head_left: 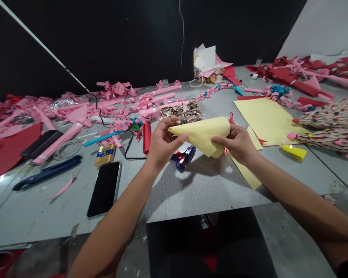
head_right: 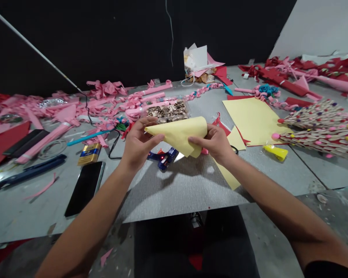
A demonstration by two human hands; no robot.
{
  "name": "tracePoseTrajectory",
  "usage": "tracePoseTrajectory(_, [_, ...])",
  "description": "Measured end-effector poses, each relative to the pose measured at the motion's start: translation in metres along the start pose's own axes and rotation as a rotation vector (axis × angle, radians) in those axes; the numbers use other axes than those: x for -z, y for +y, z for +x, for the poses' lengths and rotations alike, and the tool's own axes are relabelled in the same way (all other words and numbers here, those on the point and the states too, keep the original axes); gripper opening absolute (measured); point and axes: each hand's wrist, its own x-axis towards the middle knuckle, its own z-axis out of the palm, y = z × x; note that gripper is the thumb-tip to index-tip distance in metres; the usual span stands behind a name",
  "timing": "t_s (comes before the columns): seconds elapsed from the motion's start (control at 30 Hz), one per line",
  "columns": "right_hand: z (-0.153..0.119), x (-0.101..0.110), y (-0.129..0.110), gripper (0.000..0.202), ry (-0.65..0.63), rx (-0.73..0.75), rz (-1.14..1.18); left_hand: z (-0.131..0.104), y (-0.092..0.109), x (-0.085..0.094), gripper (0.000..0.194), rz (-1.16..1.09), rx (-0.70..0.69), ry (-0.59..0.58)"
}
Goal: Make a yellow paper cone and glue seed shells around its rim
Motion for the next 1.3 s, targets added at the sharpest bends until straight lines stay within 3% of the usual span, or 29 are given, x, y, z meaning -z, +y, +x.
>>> tracePoseTrajectory(0.3, [-0.001,-0.003,0.000,0.048,0.004,-0.041,0.054,-0.002,0.003,-0.003,0.069,-0.045,0.023,-0.030])
tracePoseTrajectory(0.5, [-0.004,-0.006,-0.002,0.052,-0.015,-0.167,0.106,-0.004,0.003,-0.004,0.077,-0.024,0.022,-0.024])
tracePoseTrajectory(0.67, [-0.008,-0.009,-0.008,0.054,-0.074,-0.250,0.138,-0.006,-0.001,-0.005,0.078,-0.002,0.017,-0.030])
tracePoseTrajectory(0.9, [-0.016,-0.014,-0.013,0.065,-0.193,-0.252,0.130,-0.008,-0.007,-0.006,0.075,0.029,-0.004,-0.046])
tracePoseTrajectory(1.3, [-0.022,-0.014,-0.001,0.046,-0.237,-0.311,0.194,-0.008,-0.015,-0.008,0.071,0.087,-0.061,0.025])
